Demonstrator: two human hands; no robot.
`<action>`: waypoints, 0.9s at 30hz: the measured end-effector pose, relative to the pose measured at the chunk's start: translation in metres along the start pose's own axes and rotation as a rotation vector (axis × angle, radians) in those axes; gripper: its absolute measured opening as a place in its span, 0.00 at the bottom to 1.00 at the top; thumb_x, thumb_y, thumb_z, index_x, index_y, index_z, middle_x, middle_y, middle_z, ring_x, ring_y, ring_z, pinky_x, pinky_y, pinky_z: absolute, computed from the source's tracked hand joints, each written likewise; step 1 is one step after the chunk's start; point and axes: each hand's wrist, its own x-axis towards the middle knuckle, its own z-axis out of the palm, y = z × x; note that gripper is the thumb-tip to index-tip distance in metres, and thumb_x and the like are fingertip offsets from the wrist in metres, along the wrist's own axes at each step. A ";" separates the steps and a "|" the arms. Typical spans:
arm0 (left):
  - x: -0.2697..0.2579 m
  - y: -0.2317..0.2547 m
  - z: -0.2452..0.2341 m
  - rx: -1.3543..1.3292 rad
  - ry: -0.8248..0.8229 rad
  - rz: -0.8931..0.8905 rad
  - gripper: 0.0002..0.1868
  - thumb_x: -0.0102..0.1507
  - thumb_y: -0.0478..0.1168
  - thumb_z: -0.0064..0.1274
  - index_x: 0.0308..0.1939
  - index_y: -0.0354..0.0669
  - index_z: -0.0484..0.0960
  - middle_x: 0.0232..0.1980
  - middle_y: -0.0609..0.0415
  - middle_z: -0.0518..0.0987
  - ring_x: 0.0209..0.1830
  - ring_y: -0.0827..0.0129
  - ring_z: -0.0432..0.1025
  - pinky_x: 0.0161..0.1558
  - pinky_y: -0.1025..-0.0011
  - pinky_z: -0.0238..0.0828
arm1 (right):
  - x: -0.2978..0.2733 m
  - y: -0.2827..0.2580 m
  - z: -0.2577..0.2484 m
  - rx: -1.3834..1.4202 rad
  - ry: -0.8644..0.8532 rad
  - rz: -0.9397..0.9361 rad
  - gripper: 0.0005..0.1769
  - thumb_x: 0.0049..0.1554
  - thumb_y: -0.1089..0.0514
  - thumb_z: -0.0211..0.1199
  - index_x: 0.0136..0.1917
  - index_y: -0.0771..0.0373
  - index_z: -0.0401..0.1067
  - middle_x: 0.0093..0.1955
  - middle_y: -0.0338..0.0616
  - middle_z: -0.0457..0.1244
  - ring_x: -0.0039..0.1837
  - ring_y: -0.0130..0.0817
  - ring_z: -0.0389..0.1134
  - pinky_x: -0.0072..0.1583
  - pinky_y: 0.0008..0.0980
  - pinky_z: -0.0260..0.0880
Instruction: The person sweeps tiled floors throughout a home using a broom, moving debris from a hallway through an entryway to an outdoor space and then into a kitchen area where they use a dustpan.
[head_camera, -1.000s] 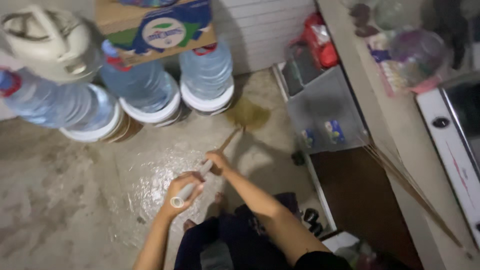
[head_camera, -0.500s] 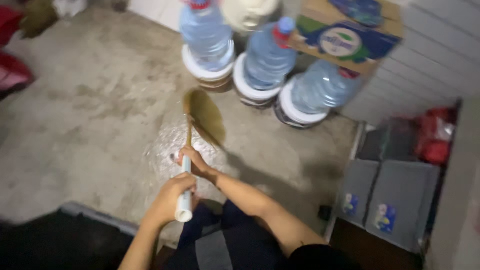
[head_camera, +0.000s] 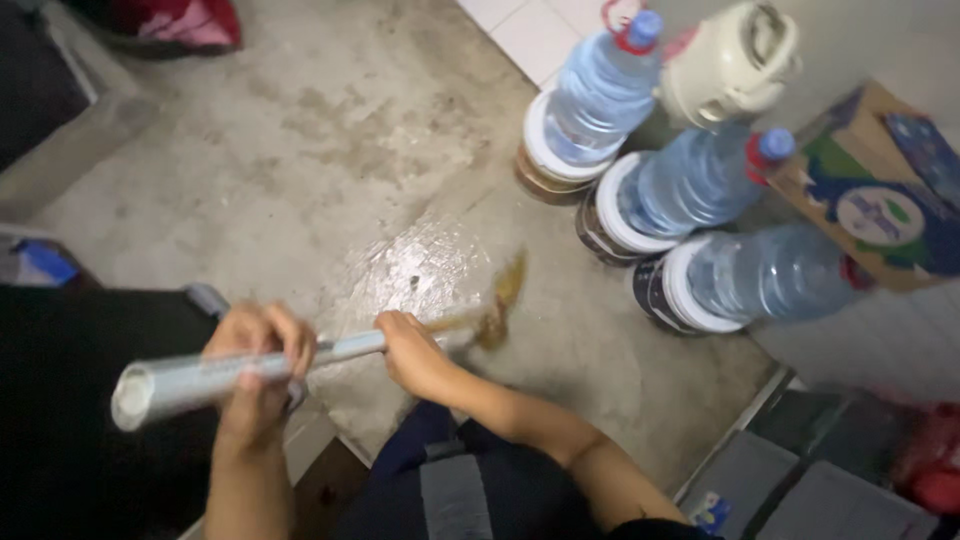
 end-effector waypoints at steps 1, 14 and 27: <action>0.003 -0.012 -0.017 0.003 0.025 0.010 0.19 0.68 0.48 0.61 0.41 0.44 0.65 0.37 0.53 0.72 0.32 0.73 0.65 0.36 0.75 0.62 | 0.000 0.008 0.012 -0.001 -0.026 -0.007 0.17 0.49 0.74 0.58 0.52 0.66 0.65 0.50 0.59 0.63 0.56 0.60 0.64 0.58 0.51 0.64; -0.038 -0.051 -0.084 0.614 0.012 -0.047 0.15 0.59 0.27 0.54 0.26 0.43 0.64 0.27 0.55 0.69 0.27 0.68 0.66 0.35 0.70 0.65 | 0.066 0.109 0.147 0.298 0.000 -0.018 0.11 0.66 0.67 0.52 0.61 0.65 0.70 0.55 0.53 0.65 0.56 0.49 0.69 0.59 0.39 0.70; -0.014 0.091 -0.019 0.764 -0.314 0.104 0.18 0.51 0.33 0.63 0.22 0.45 0.64 0.24 0.54 0.69 0.23 0.58 0.65 0.32 0.63 0.59 | 0.124 -0.042 0.086 0.058 0.020 -0.590 0.14 0.53 0.68 0.61 0.54 0.65 0.69 0.52 0.53 0.64 0.57 0.55 0.67 0.57 0.44 0.71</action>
